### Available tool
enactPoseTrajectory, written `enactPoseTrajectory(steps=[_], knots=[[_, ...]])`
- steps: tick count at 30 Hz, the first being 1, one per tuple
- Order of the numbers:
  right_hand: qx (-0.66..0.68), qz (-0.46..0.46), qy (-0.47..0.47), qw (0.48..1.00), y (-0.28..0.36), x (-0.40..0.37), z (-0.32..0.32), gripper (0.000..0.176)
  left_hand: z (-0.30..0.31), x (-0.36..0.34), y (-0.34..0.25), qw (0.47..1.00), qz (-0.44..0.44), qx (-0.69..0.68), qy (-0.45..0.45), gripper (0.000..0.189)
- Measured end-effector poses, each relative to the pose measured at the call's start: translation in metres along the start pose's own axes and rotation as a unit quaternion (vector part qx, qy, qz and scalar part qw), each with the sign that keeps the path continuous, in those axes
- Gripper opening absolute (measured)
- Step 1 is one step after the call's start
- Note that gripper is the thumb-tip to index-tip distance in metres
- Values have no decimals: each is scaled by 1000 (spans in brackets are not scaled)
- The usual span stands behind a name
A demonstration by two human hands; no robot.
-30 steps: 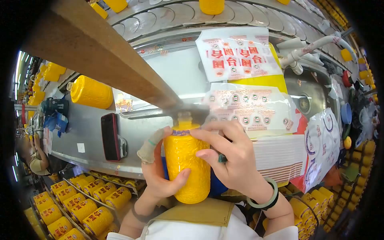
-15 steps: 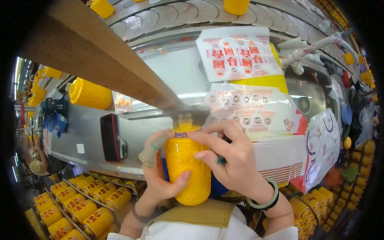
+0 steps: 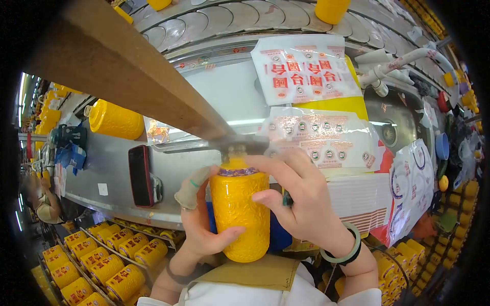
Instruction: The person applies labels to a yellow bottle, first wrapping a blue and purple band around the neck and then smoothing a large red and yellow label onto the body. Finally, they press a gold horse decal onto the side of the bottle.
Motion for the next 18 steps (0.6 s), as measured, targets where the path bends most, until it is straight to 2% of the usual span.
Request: enactPoseTrajectory(steps=[3, 5, 8, 12, 14, 18], knots=[[24, 4, -23, 999, -6, -6, -5, 35, 9, 5, 0, 999, -34, -15, -18, 78], [21, 29, -30, 999, -6, -8, -9, 36, 10, 10, 3, 998, -45, 12, 45, 77], [30, 26, -33, 999, -4, -8, -9, 36, 12, 11, 6, 997, -36, 37, 63, 72], [11, 13, -34, 999, 2, -5, -6, 34, 15, 13, 5, 998, -45, -46, 13, 64], [-14, 25, -18, 999, 4, -6, -7, 33, 15, 12, -7, 993, -94, 68, 13, 55], [3, 30, -26, 999, 2, -6, -8, 33, 10, 19, -20, 991, -83, 104, 20, 49]])
Point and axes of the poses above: each hand's wrist, its own x-axis towards the middle knuckle, its own z-axis out of the back of the hand, y = z × x, the point moved 7 cm from there along x, towards the middle knuckle, and after that the axes turned 12 degrees about y, right-handed, at the moved point
